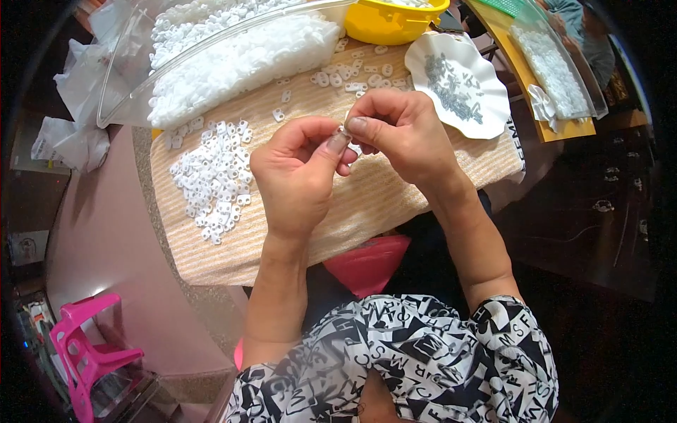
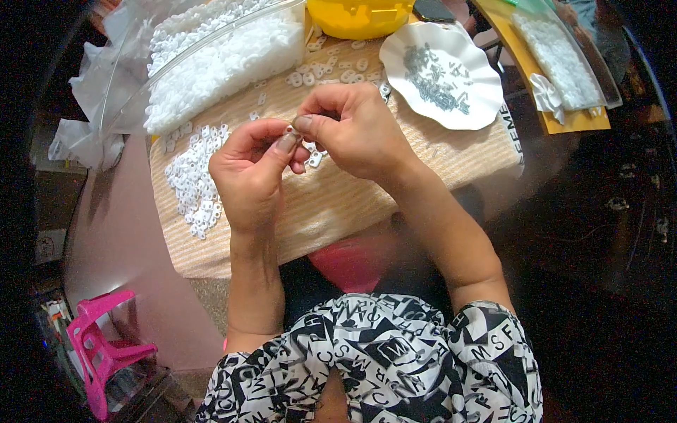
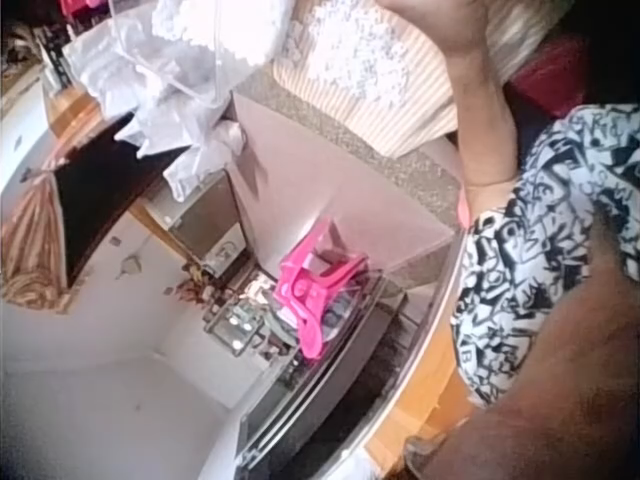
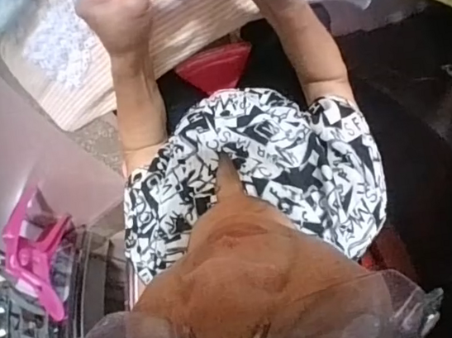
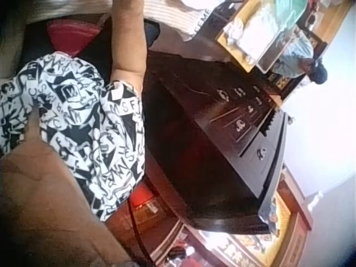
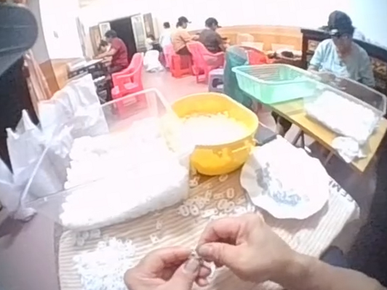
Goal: Assembling small white plastic components by inserting metal pins into them.
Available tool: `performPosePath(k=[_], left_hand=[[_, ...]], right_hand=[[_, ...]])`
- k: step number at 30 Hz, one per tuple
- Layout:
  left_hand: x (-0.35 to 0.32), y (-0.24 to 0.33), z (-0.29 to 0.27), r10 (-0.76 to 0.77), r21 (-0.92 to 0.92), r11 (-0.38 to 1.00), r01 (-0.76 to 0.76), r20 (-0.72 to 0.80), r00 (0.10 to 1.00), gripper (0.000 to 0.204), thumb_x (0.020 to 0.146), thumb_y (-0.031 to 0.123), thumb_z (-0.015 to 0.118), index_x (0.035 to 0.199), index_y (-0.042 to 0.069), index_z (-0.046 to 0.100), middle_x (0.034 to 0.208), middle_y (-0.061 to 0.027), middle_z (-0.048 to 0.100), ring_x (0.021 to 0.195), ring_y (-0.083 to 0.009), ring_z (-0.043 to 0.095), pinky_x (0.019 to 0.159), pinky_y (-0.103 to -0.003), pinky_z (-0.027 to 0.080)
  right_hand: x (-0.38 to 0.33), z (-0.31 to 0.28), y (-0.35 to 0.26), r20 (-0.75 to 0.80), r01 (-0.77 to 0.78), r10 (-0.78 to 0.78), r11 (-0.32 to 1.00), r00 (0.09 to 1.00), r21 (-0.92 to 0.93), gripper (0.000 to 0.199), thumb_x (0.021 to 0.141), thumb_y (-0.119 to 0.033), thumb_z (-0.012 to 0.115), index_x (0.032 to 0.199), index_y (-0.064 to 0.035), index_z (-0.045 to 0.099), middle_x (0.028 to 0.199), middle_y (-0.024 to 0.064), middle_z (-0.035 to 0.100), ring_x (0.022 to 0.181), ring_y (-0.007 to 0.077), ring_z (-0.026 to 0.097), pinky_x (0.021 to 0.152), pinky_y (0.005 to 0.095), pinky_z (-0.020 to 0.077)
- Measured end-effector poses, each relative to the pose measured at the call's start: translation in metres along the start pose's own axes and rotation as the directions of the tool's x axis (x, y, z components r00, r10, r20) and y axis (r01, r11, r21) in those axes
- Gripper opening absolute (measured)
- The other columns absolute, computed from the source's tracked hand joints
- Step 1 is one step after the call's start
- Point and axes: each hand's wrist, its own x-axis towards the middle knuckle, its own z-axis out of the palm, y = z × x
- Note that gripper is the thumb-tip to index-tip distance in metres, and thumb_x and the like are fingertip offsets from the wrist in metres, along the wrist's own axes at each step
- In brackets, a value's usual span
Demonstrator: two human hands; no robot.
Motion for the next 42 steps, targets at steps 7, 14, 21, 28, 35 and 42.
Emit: performPosePath(k=[7,14,21,28,35,42], left_hand=[[0.0,0.0,-0.001,-0.013,0.076,0.997,0.014,-0.006,1.0,0.005,0.078,-0.005,0.057,0.083,-0.005,0.06,0.068,-0.0074,0.061,0.058,-0.0086,0.057,0.051,-0.019,0.047],[0.005,-0.008,-0.002,0.018,-0.011,1.0,-0.019,-0.059,0.998,0.009,0.079,-0.004,0.056,0.088,-0.005,0.058,0.073,-0.0074,0.06,0.06,-0.0105,0.057,0.054,-0.021,0.046],[0.005,-0.011,-0.001,-0.006,-0.071,0.997,0.004,-0.018,1.0,0.011,0.079,-0.005,0.056,0.089,-0.005,0.057,0.074,-0.0072,0.059,0.062,-0.011,0.057,0.055,-0.021,0.046],[0.004,-0.011,-0.001,0.002,-0.079,0.997,-0.002,0.005,1.0,0.01,0.079,-0.005,0.056,0.089,-0.005,0.058,0.075,-0.0075,0.06,0.062,-0.0104,0.056,0.055,-0.021,0.046],[0.004,-0.013,-0.003,-0.001,-0.024,1.0,0.001,-0.019,1.0,0.009,0.079,-0.005,0.057,0.087,-0.005,0.058,0.074,-0.0074,0.06,0.061,-0.0104,0.056,0.054,-0.021,0.046],[0.018,0.0,-0.028,-0.024,-0.223,0.975,-0.009,-0.145,0.989,0.016,0.078,-0.007,0.055,0.093,-0.004,0.056,0.078,-0.0113,0.059,0.062,-0.0165,0.056,0.056,-0.024,0.045]], right_hand=[[0.0,0.003,-0.002,0.021,0.02,-0.019,0.997,1.0,-0.071,0.008,0.078,-0.002,0.056,0.077,0.0057,0.059,0.063,0.0072,0.06,0.057,0.0097,0.057,0.053,0.0222,0.0455],[0.004,-0.01,0.003,0.003,-0.076,0.076,0.993,0.997,0.091,0.013,0.08,-0.008,0.057,0.081,0.004,0.061,0.067,0.006,0.061,0.059,0.0088,0.055,0.054,0.0204,0.0449],[0.005,-0.018,0.005,0.012,-0.053,0.052,0.994,0.999,0.099,0.014,0.079,-0.009,0.059,0.083,0.0036,0.062,0.068,0.0041,0.06,0.059,0.0074,0.053,0.053,0.0198,0.0434],[0.005,-0.009,0.007,0.018,-0.018,0.018,0.999,1.0,0.027,0.01,0.078,-0.005,0.058,0.078,0.0043,0.061,0.064,0.0042,0.059,0.058,0.0066,0.052,0.052,0.0202,0.0421],[0.005,-0.008,0.009,0.022,-0.041,0.041,0.999,0.999,-0.024,0.012,0.078,-0.008,0.058,0.078,0.0037,0.061,0.063,0.0042,0.059,0.058,0.0071,0.053,0.052,0.0207,0.0427],[0.01,-0.044,0.016,-0.128,0.021,-0.071,0.935,0.989,-0.354,0.016,0.078,-0.013,0.06,0.081,0.0027,0.063,0.067,0.0067,0.062,0.06,0.011,0.057,0.055,0.0246,0.0453]])
